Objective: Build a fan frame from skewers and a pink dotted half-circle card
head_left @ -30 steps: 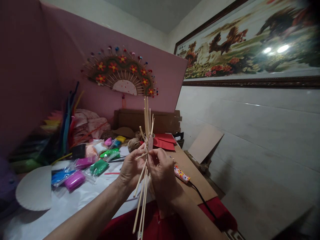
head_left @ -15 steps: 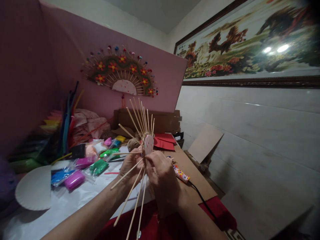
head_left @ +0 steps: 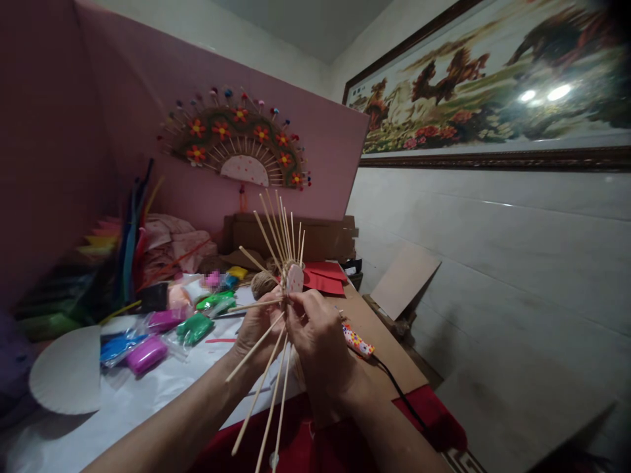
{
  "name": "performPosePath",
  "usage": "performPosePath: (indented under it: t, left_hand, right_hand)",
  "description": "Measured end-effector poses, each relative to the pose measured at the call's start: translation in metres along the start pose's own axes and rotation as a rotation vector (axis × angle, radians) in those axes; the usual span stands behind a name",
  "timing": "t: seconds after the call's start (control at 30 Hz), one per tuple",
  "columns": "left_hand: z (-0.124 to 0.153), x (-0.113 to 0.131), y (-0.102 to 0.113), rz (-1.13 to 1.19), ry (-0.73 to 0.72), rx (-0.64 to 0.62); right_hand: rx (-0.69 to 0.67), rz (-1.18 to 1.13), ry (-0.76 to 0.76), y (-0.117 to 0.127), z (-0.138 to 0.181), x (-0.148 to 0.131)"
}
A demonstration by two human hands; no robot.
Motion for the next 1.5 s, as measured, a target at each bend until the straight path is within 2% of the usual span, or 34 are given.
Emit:
performPosePath:
  t: [0.23, 0.3, 0.37, 0.47, 0.53, 0.73, 0.83, 0.93, 1.0, 1.1, 1.2, 1.3, 1.43, 1.5]
  left_hand:
    - [0.000, 0.000, -0.004, 0.027, -0.035, -0.068]
    - [0.001, 0.000, -0.004, 0.039, -0.047, -0.107]
    - [0.001, -0.001, -0.003, 0.040, -0.047, -0.143]
    - [0.000, -0.001, 0.000, 0.024, -0.059, -0.185]
    - [0.000, -0.001, 0.001, 0.026, -0.067, -0.179]
    - [0.002, 0.000, 0.000, 0.008, -0.071, -0.115]
    - [0.003, -0.001, -0.002, -0.030, -0.058, -0.127]
    - [0.004, -0.003, -0.001, -0.058, -0.065, -0.143]
    - [0.003, -0.003, 0.000, -0.069, -0.084, -0.143]
    - [0.000, -0.005, 0.004, -0.074, -0.104, -0.163]
    - [-0.003, -0.006, 0.008, -0.065, -0.097, -0.183]
    - [-0.005, -0.006, 0.010, -0.034, -0.024, -0.158]
    - [-0.001, -0.004, 0.004, -0.005, 0.027, -0.069]
    - [0.001, -0.003, -0.001, 0.004, 0.022, -0.022]
  right_hand:
    - [0.044, 0.318, 0.163, 0.004, -0.001, -0.006]
    - [0.055, 0.328, 0.168, 0.004, -0.001, -0.007]
    - [0.070, 0.289, 0.112, 0.004, -0.001, -0.006]
    - [0.040, 0.077, -0.093, 0.006, -0.003, -0.004]
    - [-0.043, -0.154, -0.270, 0.007, -0.006, -0.003]
    - [-0.450, -1.012, -0.743, 0.004, -0.014, 0.007]
    - [-0.630, -1.276, -0.945, 0.000, -0.013, 0.012]
    - [-0.569, -1.334, -1.029, -0.001, -0.013, 0.014]
    - [-0.507, -1.280, -0.995, 0.001, -0.014, 0.012]
    - [-0.452, -1.104, -0.861, 0.002, -0.013, 0.009]
    - [-0.262, -0.843, -0.687, 0.004, -0.011, 0.006]
    - [-0.092, -0.564, -0.464, 0.006, -0.007, 0.002]
    - [-0.019, -0.281, -0.207, 0.008, -0.001, -0.004]
    - [-0.005, -0.204, -0.131, 0.008, 0.000, -0.004]
Point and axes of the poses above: each hand's wrist, its own z-axis away from the middle knuckle, its own y-axis out of the back of the hand, x = y × z, the point moved 2 cm from there along -z, towards the middle knuckle, and after that the axes turned 10 degrees about -y, right-handed, at the moved point
